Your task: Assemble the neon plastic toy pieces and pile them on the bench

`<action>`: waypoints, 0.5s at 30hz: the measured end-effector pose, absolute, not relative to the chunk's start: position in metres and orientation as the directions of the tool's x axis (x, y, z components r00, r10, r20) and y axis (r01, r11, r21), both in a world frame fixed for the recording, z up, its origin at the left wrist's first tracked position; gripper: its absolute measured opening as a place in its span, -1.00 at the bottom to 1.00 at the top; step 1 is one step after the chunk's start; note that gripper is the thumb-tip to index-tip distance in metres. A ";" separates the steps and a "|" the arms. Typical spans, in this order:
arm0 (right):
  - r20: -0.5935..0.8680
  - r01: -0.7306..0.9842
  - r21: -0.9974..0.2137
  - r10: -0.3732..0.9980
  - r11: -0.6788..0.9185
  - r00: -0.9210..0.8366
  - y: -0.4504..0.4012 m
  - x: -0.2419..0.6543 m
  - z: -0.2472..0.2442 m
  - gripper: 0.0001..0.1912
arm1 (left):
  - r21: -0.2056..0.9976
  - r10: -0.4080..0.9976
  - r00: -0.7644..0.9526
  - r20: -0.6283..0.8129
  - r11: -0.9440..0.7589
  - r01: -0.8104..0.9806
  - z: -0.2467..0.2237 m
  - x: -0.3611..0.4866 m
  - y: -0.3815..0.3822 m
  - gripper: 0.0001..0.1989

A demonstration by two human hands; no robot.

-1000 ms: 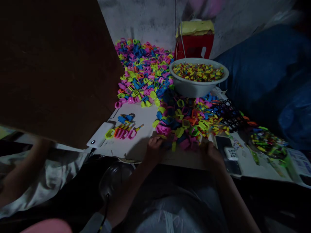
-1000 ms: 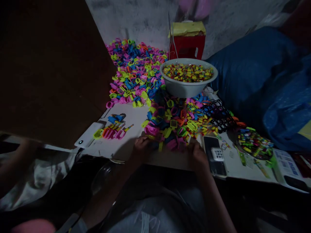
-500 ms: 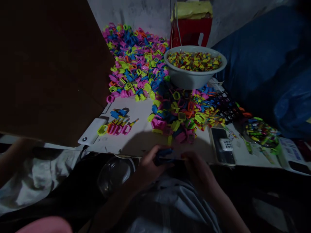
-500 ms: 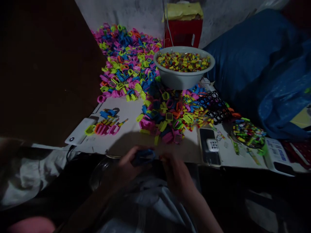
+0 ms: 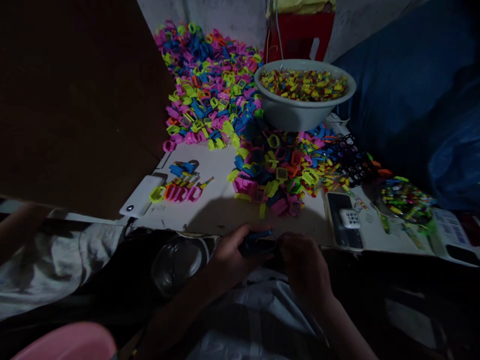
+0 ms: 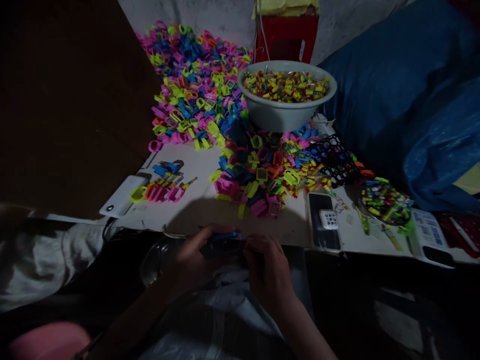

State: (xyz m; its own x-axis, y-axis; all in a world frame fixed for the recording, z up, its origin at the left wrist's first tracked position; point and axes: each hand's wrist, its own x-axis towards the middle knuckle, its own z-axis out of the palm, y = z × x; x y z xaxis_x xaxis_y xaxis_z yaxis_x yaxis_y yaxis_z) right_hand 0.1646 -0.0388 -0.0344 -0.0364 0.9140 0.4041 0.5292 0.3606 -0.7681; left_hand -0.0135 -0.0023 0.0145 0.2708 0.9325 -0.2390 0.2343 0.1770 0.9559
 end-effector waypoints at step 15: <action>0.274 0.735 -0.410 0.842 0.540 -0.466 -0.033 0.167 -0.031 -0.89 | 0.888 0.767 0.484 -0.421 0.242 0.390 -0.009 -0.030 0.010 -0.57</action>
